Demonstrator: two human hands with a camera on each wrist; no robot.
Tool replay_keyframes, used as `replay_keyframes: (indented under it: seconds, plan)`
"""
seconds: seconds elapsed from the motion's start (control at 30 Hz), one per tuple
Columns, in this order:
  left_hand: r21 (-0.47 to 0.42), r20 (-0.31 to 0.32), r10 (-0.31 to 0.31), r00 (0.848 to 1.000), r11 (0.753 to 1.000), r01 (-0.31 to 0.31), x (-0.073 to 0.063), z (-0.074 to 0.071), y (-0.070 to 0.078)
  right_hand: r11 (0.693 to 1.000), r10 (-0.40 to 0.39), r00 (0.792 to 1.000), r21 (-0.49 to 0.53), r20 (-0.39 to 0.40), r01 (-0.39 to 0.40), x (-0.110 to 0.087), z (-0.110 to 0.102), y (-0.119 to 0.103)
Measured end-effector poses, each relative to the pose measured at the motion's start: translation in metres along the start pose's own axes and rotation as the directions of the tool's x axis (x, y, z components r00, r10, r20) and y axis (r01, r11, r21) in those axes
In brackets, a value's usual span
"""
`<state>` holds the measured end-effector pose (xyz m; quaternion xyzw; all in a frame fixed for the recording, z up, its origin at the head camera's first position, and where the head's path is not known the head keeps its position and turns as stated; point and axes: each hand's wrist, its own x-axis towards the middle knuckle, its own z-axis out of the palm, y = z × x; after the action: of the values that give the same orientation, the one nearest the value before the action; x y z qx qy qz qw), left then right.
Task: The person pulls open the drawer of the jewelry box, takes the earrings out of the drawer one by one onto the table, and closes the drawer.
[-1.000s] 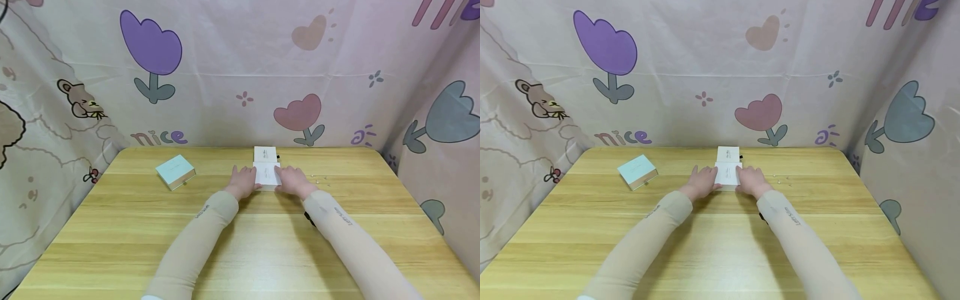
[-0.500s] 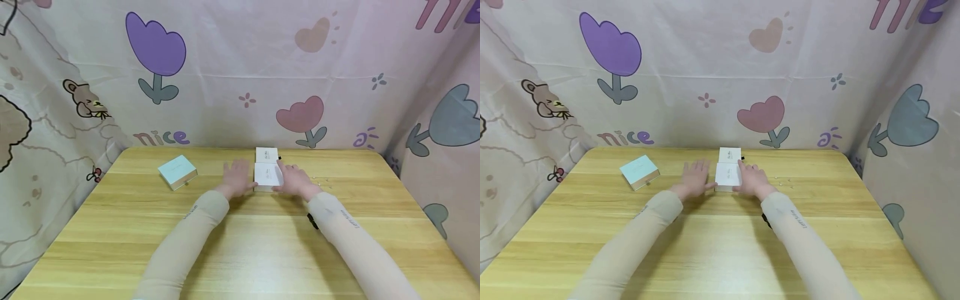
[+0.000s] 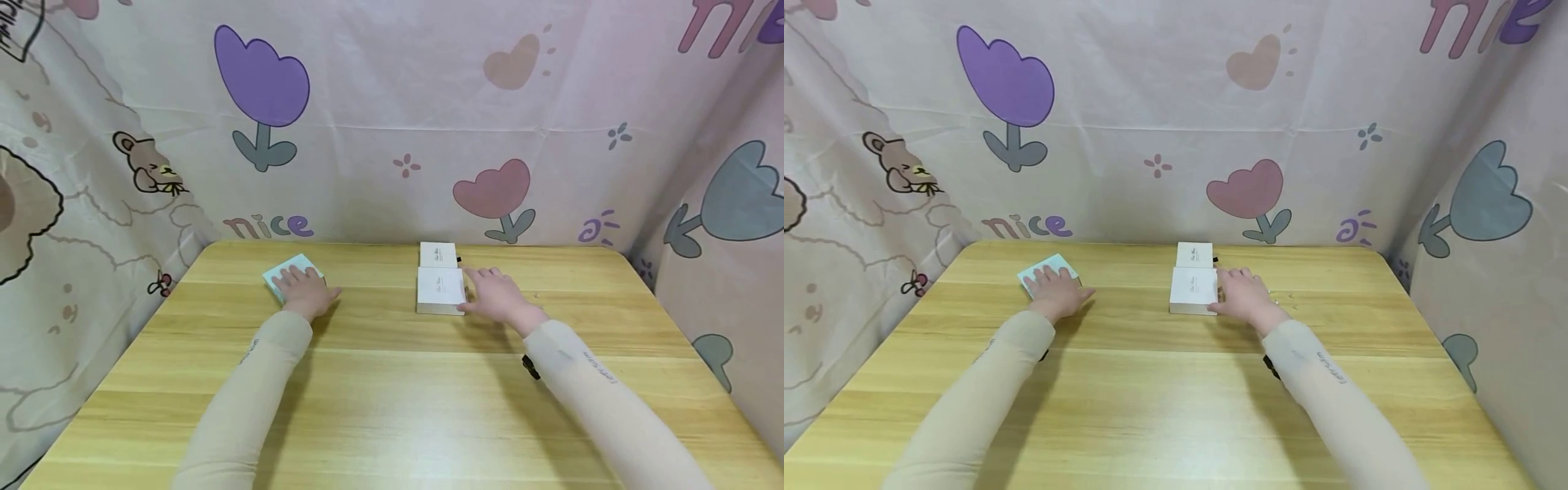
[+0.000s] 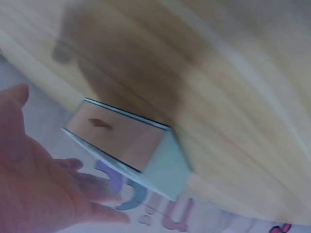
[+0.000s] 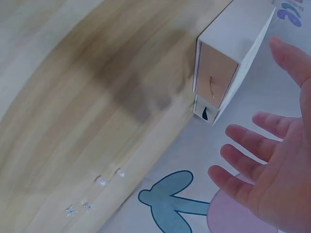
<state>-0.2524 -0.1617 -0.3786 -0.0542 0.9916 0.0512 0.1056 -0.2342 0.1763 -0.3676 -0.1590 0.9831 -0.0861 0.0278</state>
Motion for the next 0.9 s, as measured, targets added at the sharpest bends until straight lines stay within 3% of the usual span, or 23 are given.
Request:
replay_keyframes:
  seconds: [0.1, 0.23, 0.5, 0.77, 0.9]
  plan:
    - [-0.005, 0.046, -0.016, 0.999, 1.0, 0.017, -0.003, 0.0, -0.005, 1.0, -0.005, 1.0, -0.009, 0.009, 0.005, -0.004, 0.0, 0.002]
    - [0.07, 0.035, 0.025, 0.999, 0.997, -0.027, -0.008, -0.004, -0.003, 1.0, -0.005, 1.0, -0.016, 0.01, 0.005, -0.008, 0.0, 0.005]
    - [0.16, 0.064, 0.118, 0.991, 0.979, -0.127, -0.023, -0.007, 0.019, 1.0, -0.006, 1.0, -0.003, 0.029, 0.006, -0.014, -0.001, 0.012]
    - [0.298, 0.14, 0.197, 0.97, 0.926, -0.231, -0.032, -0.01, 0.036, 1.0, -0.009, 1.0, -0.007, 0.025, 0.009, -0.017, -0.004, 0.012]
    - [0.301, 0.16, 0.221, 0.962, 0.917, -0.261, -0.038, -0.012, 0.044, 1.0, -0.01, 1.0, -0.012, 0.027, 0.011, -0.018, -0.004, 0.012]
